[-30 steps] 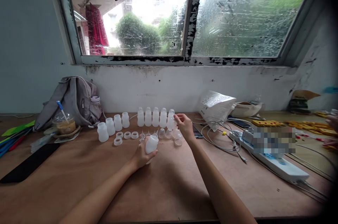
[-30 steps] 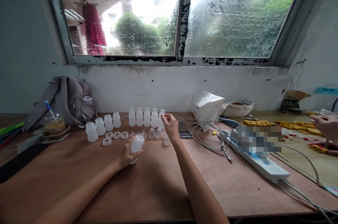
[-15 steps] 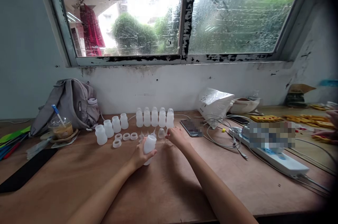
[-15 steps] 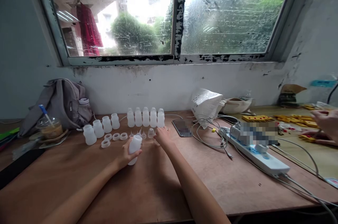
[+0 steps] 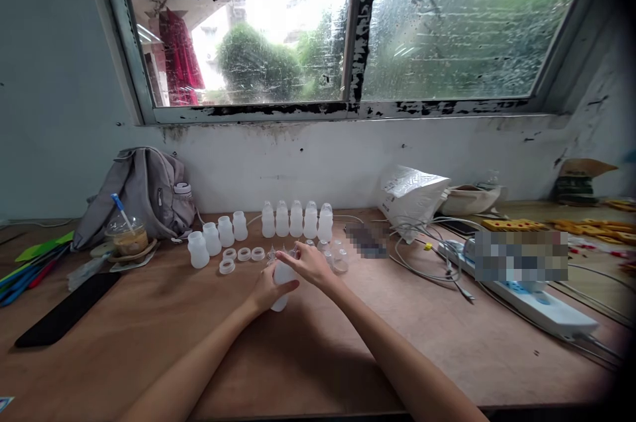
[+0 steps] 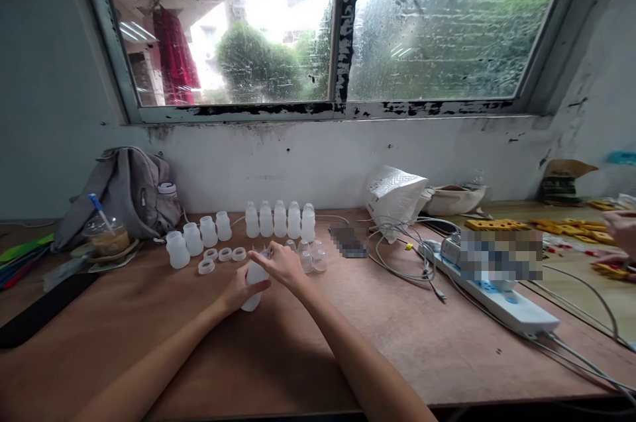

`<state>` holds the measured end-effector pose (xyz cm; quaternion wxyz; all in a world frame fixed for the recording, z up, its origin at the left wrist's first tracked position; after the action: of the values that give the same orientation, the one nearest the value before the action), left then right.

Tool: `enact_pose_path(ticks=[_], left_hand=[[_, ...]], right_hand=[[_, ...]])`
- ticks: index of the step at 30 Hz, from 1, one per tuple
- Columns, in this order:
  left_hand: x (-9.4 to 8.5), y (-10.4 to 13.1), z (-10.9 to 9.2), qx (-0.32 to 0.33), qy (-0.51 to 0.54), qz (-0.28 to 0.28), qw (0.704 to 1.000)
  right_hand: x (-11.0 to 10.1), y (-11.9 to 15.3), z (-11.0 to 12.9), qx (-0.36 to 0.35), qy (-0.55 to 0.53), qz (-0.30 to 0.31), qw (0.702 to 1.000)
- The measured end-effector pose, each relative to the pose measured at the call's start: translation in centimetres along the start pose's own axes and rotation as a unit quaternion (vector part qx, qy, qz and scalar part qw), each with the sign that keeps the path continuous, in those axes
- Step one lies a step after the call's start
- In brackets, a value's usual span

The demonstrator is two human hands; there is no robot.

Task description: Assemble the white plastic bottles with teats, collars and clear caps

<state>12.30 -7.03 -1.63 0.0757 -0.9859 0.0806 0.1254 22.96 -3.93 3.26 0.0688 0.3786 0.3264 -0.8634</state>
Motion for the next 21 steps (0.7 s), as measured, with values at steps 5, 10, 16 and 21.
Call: enact_pose_path(ticks=[5, 10, 16, 21], left_hand=[[1.5, 0.9, 0.4, -0.115, 0.168, 0.137, 0.970], [0.5, 0.4, -0.9, -0.074, 0.114, 0.046, 0.990], [0.9, 0.4, -1.6, -0.055, 0.104, 0.065, 0.991], [1.2, 0.8, -0.7, -0.100, 0.156, 0.099, 0.978]], right_hand=[[0.1, 0.0, 0.2, 0.030, -0.124, -0.032, 0.991], [-0.3, 0.2, 0.7, 0.026, -0.099, -0.040, 0.994], [0.3, 0.3, 1.2, 0.011, -0.056, -0.043, 0.997], [-0.1, 0.4, 2.1, -0.016, -0.114, -0.058, 0.992]])
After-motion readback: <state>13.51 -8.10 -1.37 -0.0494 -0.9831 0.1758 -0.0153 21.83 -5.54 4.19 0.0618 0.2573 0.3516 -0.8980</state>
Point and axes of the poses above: each hand's wrist, its own y-axis away from the middle knuckle, its own x-axis out of the palm, z = x × y, the point moved 7 cm from there along -y, towards the middle knuckle, and after that the axes turned 10 degrees about -x, right-handed, at the moved point
